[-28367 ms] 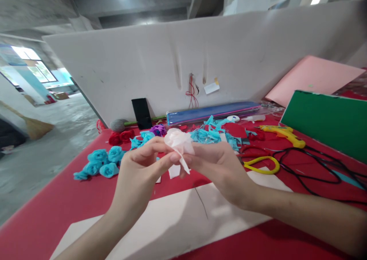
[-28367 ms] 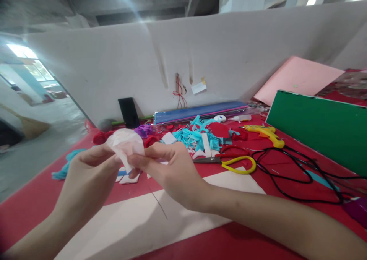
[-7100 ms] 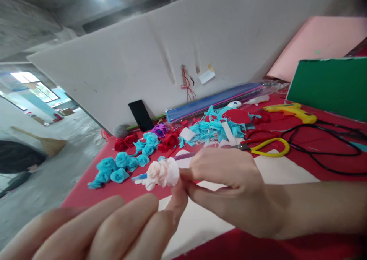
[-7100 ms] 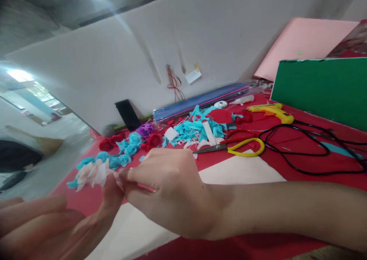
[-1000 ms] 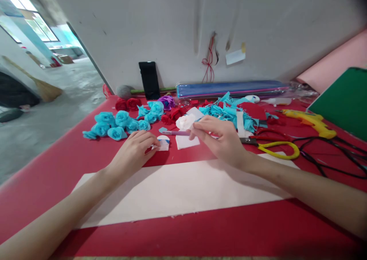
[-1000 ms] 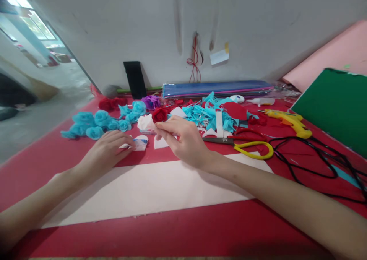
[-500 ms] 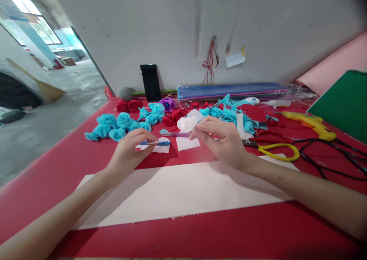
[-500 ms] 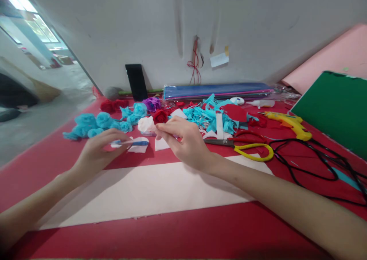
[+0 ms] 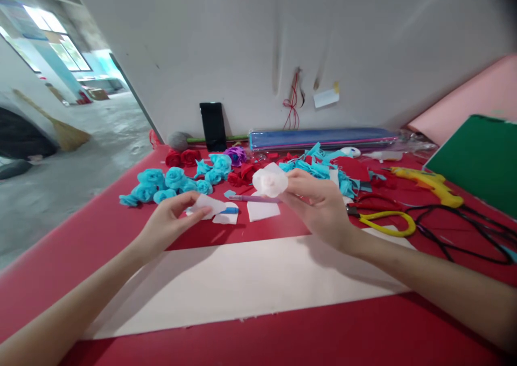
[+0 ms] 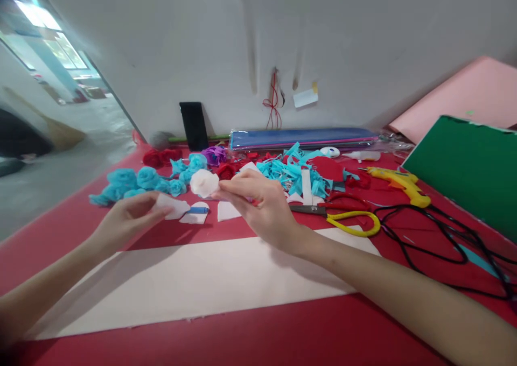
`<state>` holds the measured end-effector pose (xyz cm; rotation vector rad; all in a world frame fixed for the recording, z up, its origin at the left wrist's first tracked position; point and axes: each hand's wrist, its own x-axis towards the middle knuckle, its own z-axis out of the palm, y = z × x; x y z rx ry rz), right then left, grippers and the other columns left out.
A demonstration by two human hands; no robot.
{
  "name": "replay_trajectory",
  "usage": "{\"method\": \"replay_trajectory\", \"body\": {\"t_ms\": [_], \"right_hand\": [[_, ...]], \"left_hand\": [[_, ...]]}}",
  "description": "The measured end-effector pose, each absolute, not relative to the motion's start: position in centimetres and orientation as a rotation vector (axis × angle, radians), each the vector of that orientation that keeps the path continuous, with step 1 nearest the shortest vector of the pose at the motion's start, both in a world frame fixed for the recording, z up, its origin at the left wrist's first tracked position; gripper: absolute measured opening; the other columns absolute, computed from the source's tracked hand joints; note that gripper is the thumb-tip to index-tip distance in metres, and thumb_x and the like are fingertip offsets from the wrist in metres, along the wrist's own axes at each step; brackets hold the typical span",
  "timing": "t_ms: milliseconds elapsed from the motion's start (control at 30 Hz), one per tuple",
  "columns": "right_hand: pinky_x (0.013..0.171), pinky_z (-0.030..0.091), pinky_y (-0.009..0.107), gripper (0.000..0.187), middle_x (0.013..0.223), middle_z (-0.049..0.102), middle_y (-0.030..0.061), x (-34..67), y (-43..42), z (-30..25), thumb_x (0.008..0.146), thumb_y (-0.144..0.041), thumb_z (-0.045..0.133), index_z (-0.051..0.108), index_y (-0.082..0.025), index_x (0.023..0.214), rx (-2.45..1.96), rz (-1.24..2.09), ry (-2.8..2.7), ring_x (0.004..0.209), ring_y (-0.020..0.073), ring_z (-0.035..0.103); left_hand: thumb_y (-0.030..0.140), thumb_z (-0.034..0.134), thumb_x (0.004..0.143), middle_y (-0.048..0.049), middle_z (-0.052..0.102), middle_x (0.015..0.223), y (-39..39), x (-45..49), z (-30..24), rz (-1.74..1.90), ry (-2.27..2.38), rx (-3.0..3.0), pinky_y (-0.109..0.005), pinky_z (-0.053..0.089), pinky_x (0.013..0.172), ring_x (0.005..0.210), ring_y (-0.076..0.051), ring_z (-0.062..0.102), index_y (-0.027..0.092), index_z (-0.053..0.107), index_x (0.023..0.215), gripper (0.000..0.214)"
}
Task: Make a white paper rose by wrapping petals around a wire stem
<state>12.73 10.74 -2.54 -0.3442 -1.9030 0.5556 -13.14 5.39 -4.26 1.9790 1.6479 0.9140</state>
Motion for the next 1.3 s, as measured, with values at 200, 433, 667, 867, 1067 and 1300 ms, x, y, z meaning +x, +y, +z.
{"method": "replay_trajectory", "body": {"t_ms": [200,433,667,867,1067,1300], "right_hand": [[0.07,0.048,0.029,0.02,0.076,0.066,0.0013,13.4,10.1,-1.4,0.083,-0.009,0.05,0.066,-0.021,0.082,-0.192,0.493,-1.877,0.078,0.0135,0.056],[0.077,0.048,0.034,0.024,0.09,0.069,0.0074,13.9,9.4,-0.2,0.084,-0.005,0.044,0.063,-0.017,0.093,-0.045,0.308,-1.937,0.085,0.0156,0.058],[0.072,0.05,0.031,0.024,0.079,0.069,0.002,13.6,8.8,0.2,0.082,-0.006,0.05,0.068,-0.022,0.085,-0.18,0.513,-1.829,0.077,0.0146,0.059],[0.068,0.052,0.028,0.018,0.082,0.069,0.0027,13.5,8.1,1.0,0.084,-0.019,0.053,0.071,-0.022,0.083,-0.339,1.086,-1.64,0.076,0.0141,0.061],[0.064,0.051,0.027,0.02,0.075,0.068,0.0029,14.1,8.5,1.8,0.085,-0.02,0.05,0.069,-0.019,0.077,-0.267,0.821,-1.781,0.071,0.0128,0.061],[0.077,0.05,0.031,0.018,0.083,0.069,0.0087,15.2,8.9,3.0,0.086,-0.01,0.047,0.065,-0.012,0.086,0.043,0.262,-2.033,0.083,0.0151,0.06]], "left_hand": [[0.032,0.05,0.085,-0.0038,0.06,0.093,5.4,-12.0,-5.2,0.968,1.555,2.083,-0.036,0.05,0.074,0.084,-0.018,0.058,0.013,0.058,0.093,0.022],[0.033,0.053,0.083,-0.0049,0.058,0.094,5.4,-11.9,-5.7,1.127,1.516,2.077,-0.035,0.048,0.075,0.087,-0.016,0.055,0.014,0.059,0.075,0.021],[0.032,0.053,0.081,-0.0086,0.067,0.091,4.9,-11.3,-5.5,1.112,1.415,1.946,-0.035,0.052,0.075,0.092,-0.024,0.061,0.02,0.067,0.078,0.019],[0.034,0.044,0.084,-0.0078,0.066,0.091,3.6,-9.2,-3.6,1.173,1.334,1.832,-0.033,0.053,0.074,0.09,-0.024,0.062,0.023,0.069,0.076,0.028],[0.029,0.062,0.073,-0.0021,0.06,0.071,1.8,-6.5,-0.3,1.302,1.247,1.733,-0.028,0.051,0.055,0.066,-0.017,0.059,0.024,0.061,0.065,0.009],[0.024,0.04,0.08,-0.0001,0.045,0.068,2.7,-4.1,3.9,1.385,1.104,1.645,-0.027,0.046,0.045,0.053,-0.012,0.049,0.024,0.044,0.074,0.007]]}}
